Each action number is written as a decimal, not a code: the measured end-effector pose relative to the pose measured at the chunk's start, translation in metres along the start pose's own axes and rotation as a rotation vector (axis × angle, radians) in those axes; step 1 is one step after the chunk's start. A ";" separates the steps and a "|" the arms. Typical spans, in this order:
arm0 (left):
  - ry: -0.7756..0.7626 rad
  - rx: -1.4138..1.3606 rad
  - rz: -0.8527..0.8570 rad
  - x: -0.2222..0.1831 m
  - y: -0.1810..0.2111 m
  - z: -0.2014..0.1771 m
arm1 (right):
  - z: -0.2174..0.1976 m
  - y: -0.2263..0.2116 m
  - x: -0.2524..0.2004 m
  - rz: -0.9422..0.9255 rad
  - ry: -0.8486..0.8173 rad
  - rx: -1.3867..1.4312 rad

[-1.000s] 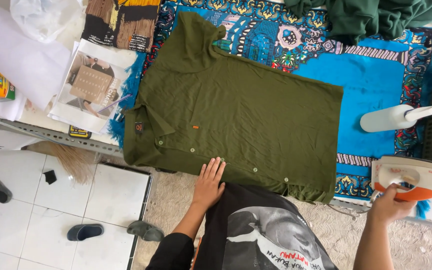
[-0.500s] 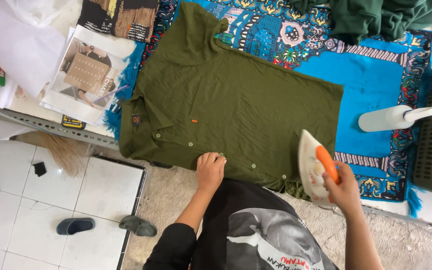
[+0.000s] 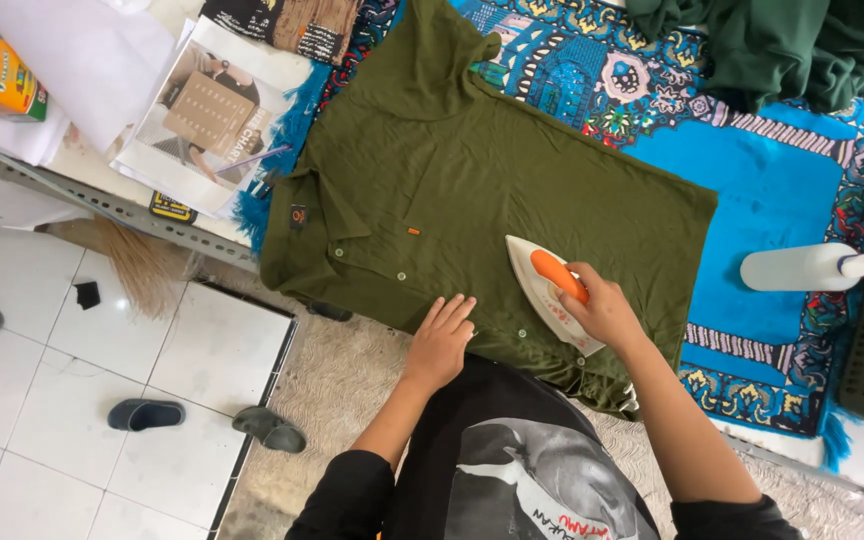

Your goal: A person is smoothing out and ironing a green long-sleeved shirt on a patterned surface.

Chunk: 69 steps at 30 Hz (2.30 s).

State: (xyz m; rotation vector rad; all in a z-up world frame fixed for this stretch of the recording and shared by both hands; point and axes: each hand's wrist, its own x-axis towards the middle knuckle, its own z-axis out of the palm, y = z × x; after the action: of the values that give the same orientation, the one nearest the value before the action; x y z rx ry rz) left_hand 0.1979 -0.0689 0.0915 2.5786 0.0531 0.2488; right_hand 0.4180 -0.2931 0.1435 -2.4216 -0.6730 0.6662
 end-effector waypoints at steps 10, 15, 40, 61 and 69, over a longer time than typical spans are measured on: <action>-0.156 0.086 -0.061 -0.010 -0.009 0.011 | -0.015 0.003 -0.004 0.001 0.027 -0.037; -0.105 0.098 -0.045 -0.015 -0.011 0.013 | -0.023 0.013 -0.001 0.024 0.091 -0.039; -0.082 0.108 0.012 -0.016 -0.025 0.023 | -0.072 0.092 -0.011 0.280 0.363 0.005; -0.164 0.162 0.053 -0.013 -0.027 0.009 | -0.106 0.166 -0.072 0.534 0.557 0.139; 0.024 0.053 0.065 -0.014 -0.026 0.002 | -0.082 0.173 -0.167 0.689 0.534 0.023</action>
State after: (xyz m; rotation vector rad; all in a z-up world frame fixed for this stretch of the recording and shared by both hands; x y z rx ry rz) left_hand 0.1845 -0.0496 0.0739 2.6331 -0.0161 0.3060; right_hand 0.3941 -0.5457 0.1516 -2.6285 0.3983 0.2292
